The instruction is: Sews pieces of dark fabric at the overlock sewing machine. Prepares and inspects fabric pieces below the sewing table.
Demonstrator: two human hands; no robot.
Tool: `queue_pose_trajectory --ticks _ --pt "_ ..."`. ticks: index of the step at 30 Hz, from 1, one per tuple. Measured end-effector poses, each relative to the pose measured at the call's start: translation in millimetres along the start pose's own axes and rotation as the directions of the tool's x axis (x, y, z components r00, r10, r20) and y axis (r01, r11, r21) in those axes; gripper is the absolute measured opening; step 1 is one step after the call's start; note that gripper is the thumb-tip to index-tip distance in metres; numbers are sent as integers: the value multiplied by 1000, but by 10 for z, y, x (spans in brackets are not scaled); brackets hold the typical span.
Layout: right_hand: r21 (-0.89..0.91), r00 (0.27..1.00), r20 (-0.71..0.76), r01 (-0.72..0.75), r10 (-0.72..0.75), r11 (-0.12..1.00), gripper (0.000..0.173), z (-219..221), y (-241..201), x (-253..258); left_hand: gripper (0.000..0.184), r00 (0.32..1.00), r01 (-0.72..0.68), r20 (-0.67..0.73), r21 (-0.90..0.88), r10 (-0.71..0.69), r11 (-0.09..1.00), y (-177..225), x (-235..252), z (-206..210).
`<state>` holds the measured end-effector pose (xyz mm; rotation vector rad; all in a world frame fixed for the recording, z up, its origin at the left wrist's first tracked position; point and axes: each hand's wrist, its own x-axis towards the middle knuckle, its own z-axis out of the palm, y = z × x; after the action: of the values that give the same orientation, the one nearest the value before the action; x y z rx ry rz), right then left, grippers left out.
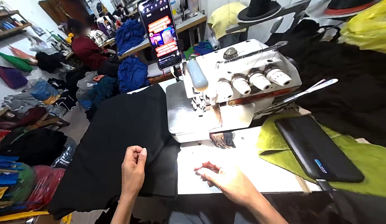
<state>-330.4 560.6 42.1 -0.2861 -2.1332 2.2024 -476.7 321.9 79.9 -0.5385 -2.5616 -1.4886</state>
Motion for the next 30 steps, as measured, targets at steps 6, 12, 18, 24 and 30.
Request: queue_pose_trajectory --ticks 6,12,18,24,30 --pt "-66 997 -74 1 -6 998 18 51 12 30 16 945 11 326 94 -41 996 -38 565 -359" --pt "-107 993 -120 9 -22 994 19 64 32 24 16 953 -295 -11 198 303 935 946 1651 -941" --pt "-109 982 -167 71 -89 991 18 86 59 26 14 886 -463 125 240 446 853 1028 1263 -753" --pt "-172 987 -143 41 -66 984 20 75 23 39 19 888 -438 70 433 455 788 1158 1789 -1043" --pt "-200 985 -153 46 -78 979 21 86 44 44 17 699 -698 -127 90 704 710 2005 1810 -1241"
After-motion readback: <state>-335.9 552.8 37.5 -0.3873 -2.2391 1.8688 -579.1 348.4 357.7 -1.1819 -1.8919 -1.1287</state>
